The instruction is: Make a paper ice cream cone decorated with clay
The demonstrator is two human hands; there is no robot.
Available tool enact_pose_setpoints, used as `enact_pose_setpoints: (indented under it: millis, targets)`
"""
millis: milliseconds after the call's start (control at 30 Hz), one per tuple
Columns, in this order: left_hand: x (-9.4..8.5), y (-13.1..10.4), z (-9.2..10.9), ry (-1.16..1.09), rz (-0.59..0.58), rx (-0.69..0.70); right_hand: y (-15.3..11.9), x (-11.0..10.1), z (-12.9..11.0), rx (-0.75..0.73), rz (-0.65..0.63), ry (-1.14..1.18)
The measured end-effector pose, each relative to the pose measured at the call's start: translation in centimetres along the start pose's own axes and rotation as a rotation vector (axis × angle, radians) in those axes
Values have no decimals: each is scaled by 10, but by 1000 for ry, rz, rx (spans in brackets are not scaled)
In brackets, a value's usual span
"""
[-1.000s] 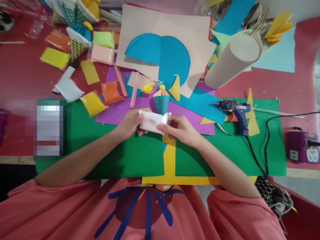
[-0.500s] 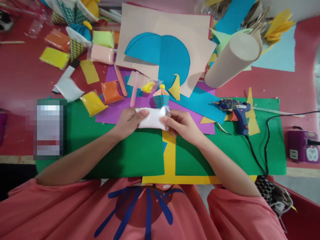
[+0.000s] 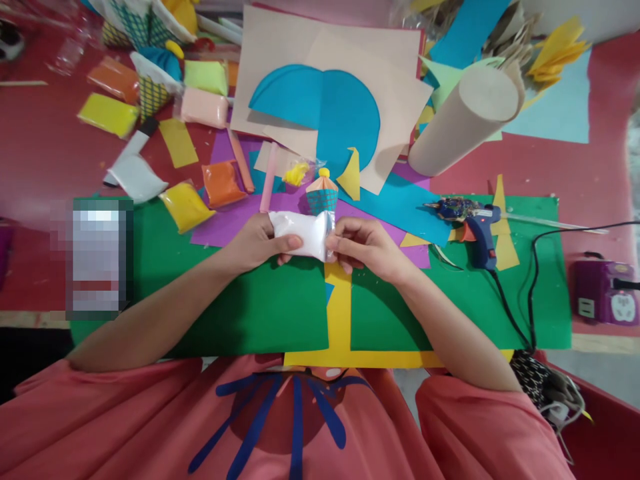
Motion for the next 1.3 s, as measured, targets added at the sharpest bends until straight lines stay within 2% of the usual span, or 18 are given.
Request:
enact_pose_setpoints:
  millis: [133,200,233,300,400,467,500,600,667,800,967,1300]
  targets:
    - [0,0,-1,1,-81,-11,-1,1,2,64,-102,35]
    - [1,0,-2,20,-88,-20,-2,0,3,45,-97,38]
    - [1,1,-3,25,-51,-5,-2,0,3,23,-68,34]
    - [2,1,-5,26,97,94,-4,0,3,-18,16,21]
    - [2,-2,-6,128,390,368,-5,0,6,-40,88,-12]
    - [4,-6,-7,320,487,550,-5,3,7,-46,105,-51]
    - [5,-8,-7,435,471,634,-4,4,8,-50,105,-79]
    - [10,-12,-8,694,314,876,-3,11,8,-60,79,-166]
    - [12,-13,-8,777,259,958,-3,15,8,-66,34,-204]
    - [16,-14,-9,904,238,973,-5,21,8,-50,-59,-242]
    - [20,-17,-6,1049,311,1112,-7,24,9,-70,-132,-301]
    - [22,-17,-4,1110,292,1063,-9,26,5,-81,-179,-419]
Point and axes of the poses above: each hand's wrist, its own y-axis towards the middle knuckle, its own x-axis out of the palm, z = x × y, the point moved 1 cm from there along y, towards the middle knuckle, and after that the axes turned 3 degrees about -y, right-handed, at the moved point
